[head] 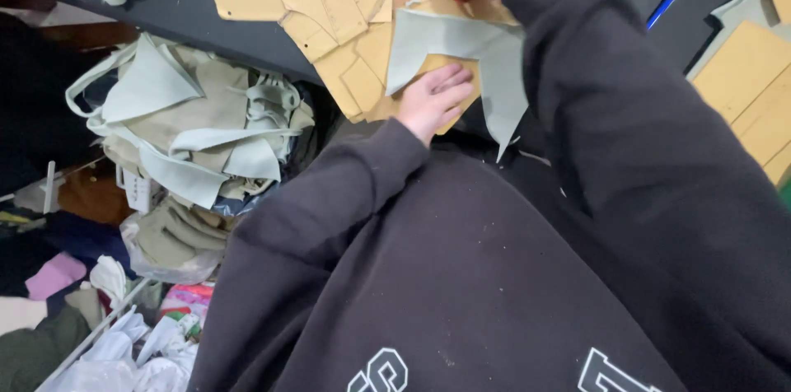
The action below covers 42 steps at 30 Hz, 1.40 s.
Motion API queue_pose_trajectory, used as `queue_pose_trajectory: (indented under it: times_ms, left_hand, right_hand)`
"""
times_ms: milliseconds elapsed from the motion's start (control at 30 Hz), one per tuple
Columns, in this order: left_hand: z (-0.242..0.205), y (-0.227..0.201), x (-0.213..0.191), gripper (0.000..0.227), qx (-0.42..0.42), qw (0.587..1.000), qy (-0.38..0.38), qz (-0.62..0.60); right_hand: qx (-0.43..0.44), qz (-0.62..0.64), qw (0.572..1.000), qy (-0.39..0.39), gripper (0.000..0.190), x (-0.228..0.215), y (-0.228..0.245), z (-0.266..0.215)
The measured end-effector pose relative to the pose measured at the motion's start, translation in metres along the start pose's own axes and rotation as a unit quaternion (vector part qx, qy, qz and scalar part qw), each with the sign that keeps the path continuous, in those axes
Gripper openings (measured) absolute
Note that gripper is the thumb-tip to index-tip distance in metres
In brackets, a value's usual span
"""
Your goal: The person organizes paper patterns on a worktable, then uses a hot knife to cut a piece of light-colored fabric. They subsequently use scissors to trim the edges of the cut fabric piece and another larger piece of fabric.
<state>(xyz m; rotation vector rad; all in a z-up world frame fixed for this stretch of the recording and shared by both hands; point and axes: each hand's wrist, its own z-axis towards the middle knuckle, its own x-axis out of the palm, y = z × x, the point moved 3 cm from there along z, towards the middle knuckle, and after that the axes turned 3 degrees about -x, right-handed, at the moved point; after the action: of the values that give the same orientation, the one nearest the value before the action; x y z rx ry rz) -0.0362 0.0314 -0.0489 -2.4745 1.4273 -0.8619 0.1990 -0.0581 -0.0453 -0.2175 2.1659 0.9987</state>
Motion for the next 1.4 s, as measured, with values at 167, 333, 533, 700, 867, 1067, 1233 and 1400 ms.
queue_pose_trajectory:
  times_ms: [167,333,533,700,867,1067,1233,1400]
  left_hand:
    - [0.036,0.021,0.035,0.062,0.092,0.995,0.003,0.025]
    - [0.018,0.012,0.053,0.065,0.143,0.970,-0.056,0.190]
    - [-0.017,0.014,0.045,0.071,0.081,0.969,-0.028,0.230]
    - [-0.028,0.034,0.036,0.069,0.039,0.974,-0.002,0.223]
    - [-0.027,0.060,0.036,0.065,0.025,0.988,-0.007,0.153]
    - [-0.026,0.068,0.055,0.065,0.010,0.996,-0.015,0.088]
    - [-0.027,0.057,0.072,0.071,0.025,1.000,0.007,0.009]
    - [-0.027,0.064,0.070,0.063,0.015,0.998,0.002,0.061]
  right_hand:
    - [-0.081,0.337,0.938,-0.004,0.049,-0.060,0.015,-0.085]
    - [0.164,0.448,0.879,-0.006,0.021,-0.042,0.010,-0.216]
    - [0.284,0.550,0.784,0.052,0.021,0.071,-0.033,-0.344]
    - [0.345,0.469,0.797,0.164,0.040,0.101,-0.061,-0.389]
    - [0.252,0.498,0.809,0.187,0.055,0.104,-0.070,-0.352]
    - [0.177,0.480,0.840,0.183,0.051,0.085,-0.074,-0.334]
    - [0.254,0.502,0.795,0.227,0.049,0.086,-0.086,-0.343]
    - [0.171,0.472,0.832,0.234,0.045,0.076,-0.075,-0.327]
